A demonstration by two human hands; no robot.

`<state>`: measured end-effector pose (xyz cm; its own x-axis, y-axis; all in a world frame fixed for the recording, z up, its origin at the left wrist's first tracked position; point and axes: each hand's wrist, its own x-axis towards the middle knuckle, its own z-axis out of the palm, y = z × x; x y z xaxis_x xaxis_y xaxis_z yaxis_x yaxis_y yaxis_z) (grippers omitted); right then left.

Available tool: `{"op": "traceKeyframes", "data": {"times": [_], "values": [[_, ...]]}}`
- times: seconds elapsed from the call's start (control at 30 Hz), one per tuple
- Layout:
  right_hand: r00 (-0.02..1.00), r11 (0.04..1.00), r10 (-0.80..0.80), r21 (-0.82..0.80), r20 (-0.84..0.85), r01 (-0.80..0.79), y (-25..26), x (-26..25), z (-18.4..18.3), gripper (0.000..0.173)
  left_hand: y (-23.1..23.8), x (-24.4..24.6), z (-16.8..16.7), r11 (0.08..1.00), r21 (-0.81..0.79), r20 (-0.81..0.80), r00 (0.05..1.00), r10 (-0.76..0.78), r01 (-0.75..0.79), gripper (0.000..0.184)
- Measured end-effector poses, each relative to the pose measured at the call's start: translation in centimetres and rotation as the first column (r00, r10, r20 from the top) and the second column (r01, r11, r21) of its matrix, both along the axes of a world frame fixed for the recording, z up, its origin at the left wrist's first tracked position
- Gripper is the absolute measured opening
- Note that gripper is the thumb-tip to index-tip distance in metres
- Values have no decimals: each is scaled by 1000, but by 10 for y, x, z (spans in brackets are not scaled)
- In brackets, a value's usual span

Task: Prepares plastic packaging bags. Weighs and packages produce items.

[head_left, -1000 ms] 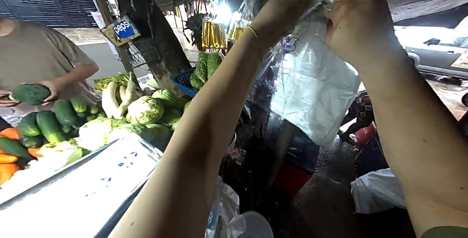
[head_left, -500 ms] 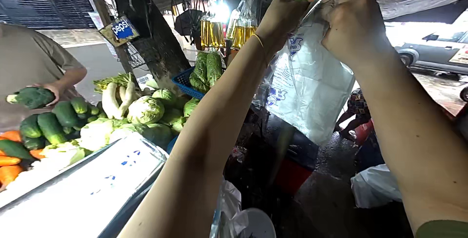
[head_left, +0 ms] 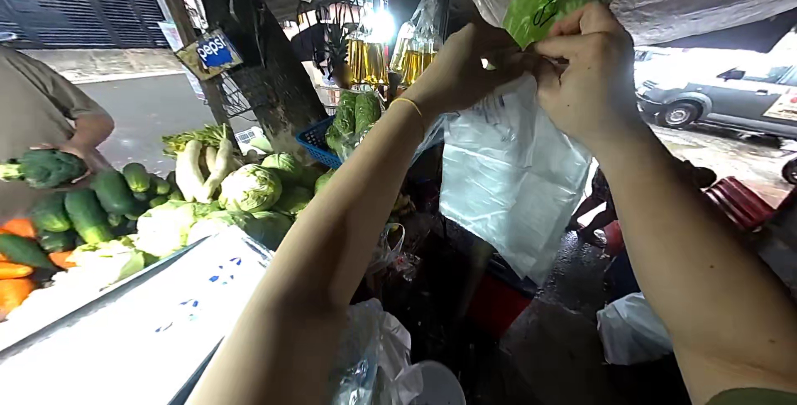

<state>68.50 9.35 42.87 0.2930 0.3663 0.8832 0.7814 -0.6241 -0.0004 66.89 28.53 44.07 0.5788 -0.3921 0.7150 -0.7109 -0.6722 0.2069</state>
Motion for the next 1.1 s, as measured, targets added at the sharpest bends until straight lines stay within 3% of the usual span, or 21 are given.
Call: {"op": "traceKeyframes", "data": {"times": [0.17, 0.33, 0.47, 0.73, 0.93, 1.1], "values": [[990, 998, 10, 67, -140, -1, 2, -3, 7, 21, 2, 0, 4, 998, -30, -28, 998, 48, -49, 21], [913, 935, 206, 345, -351, -78, -1, 6, 23, 19, -1, 3, 22, 978, -207, -124, 992, -28, 2, 18], [903, 855, 303, 505, -306, -115, 8, 18, 25, 12, -7, 19, 39, 940, -339, -201, 972, -126, 52, 14], [924, 722, 339, 679, -180, -133, 31, 25, 8, 10, -5, 31, 55, 964, -261, -284, 950, -128, 52, 13], [971, 748, 195, 661, -136, -58, 40, 22, 1, 16, -10, 42, 60, 977, -186, -308, 938, -162, 107, 11], [971, 736, 200, 675, -128, -62, 37, 25, -3, 16, -8, 48, 53, 874, -464, -467, 799, -380, 144, 11]]}}
